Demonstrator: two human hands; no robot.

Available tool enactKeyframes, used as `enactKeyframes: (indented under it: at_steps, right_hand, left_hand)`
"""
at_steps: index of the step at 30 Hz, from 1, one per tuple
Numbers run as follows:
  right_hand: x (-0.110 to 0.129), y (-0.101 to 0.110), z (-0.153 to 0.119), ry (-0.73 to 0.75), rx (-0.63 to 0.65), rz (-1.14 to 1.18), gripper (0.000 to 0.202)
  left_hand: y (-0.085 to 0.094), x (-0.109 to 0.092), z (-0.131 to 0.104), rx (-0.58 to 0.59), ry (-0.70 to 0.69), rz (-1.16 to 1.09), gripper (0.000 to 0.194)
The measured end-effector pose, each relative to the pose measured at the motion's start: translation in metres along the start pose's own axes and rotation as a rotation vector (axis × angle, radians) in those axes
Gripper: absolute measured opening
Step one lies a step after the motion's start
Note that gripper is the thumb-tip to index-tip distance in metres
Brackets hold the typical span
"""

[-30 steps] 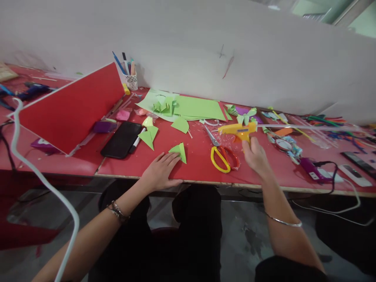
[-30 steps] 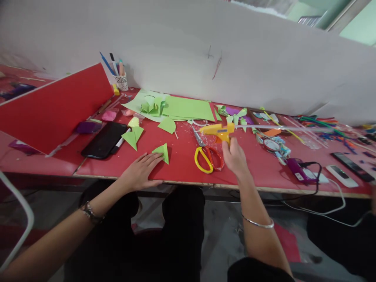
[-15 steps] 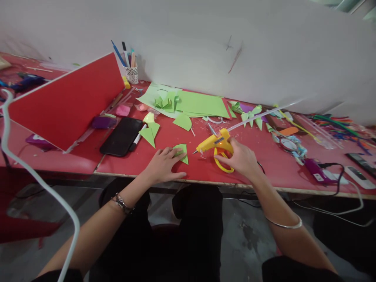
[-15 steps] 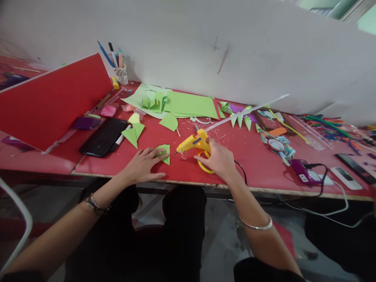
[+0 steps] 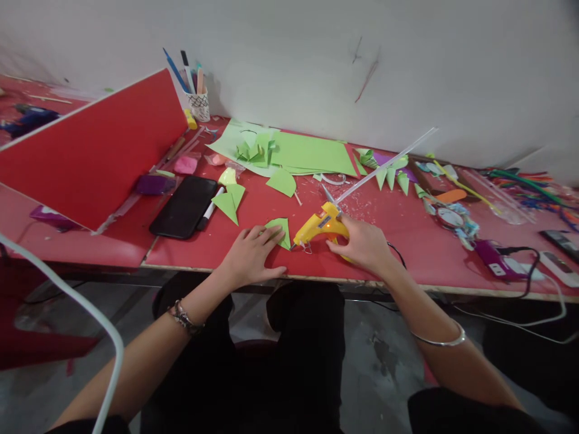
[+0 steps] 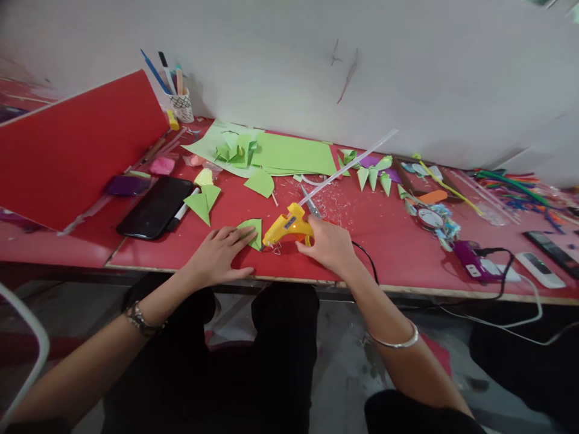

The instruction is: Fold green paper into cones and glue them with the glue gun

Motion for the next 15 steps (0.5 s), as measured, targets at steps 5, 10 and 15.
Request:
enactKeyframes:
  at_steps: [5, 10, 15]
  right_hand:
    - [0.0, -0.0008, 0.0008, -0.007, 0.018, -0.008, 0.039]
    - [0.0016, -0.0005, 0.0025, 0.003, 0.032, -0.013, 0.036]
    - [0.0005, -0.0003, 0.0035, 0.01, 0.041, -0.034, 0.033]
  left_hand:
    - [0.0002, 0.0001, 0.0003, -0.001, 0.004, -0.006, 0.068]
    - [0.0007, -0.0001, 0.0006, 0.007, 0.005, -0.009, 0.068]
    - [0.0011, -0.0008, 0.0006, 0.002, 0.011, -0.009, 0.067]
Point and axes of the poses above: each hand's wrist, its own z-axis towards the middle knuckle, its own y-axis out of the back of the hand, x = y × z, the point moved 3 cm from there along z, towards the middle knuckle, and after that the axes turned 3 degrees about -x, right-handed, at the moved point
